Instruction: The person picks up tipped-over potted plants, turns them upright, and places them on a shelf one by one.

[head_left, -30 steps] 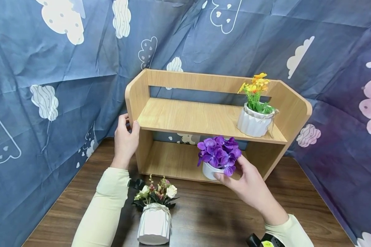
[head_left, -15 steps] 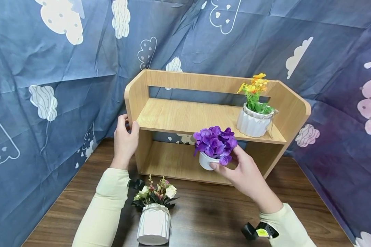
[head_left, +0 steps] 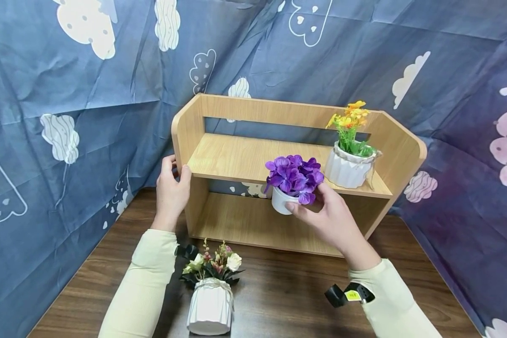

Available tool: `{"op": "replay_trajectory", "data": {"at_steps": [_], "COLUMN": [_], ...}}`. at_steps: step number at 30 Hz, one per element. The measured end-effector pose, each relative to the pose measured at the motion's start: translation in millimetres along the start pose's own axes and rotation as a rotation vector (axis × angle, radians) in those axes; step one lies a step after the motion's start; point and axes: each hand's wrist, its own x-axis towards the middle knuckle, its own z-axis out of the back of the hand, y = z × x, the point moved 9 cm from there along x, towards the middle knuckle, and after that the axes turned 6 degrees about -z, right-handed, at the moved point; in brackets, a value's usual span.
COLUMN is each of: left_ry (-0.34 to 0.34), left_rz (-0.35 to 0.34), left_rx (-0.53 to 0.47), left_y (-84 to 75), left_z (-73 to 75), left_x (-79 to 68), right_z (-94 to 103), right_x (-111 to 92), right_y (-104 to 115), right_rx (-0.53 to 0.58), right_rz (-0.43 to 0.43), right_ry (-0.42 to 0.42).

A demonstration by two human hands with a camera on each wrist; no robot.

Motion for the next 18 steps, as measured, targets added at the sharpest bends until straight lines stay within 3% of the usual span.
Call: {"op": "replay_trajectory", "data": {"at_steps": [12, 18], "left_ry": [-0.002, -0.003], "left_rz": [-0.012, -0.01], "left_rx": [-0.003, 0.0], "left_y": [-2.3, -0.6], "left_z": [0.3, -0.4], "left_x": [-0.4, -0.4], "right_z": [4.7, 6.5], "right_x": [22.3, 35.5], "right_y": [-2.4, 3.6], "right_rx": [0.049, 0.056], "right_rz": [-0.074, -0.052], "right_ry": [0.026, 0.01]}}
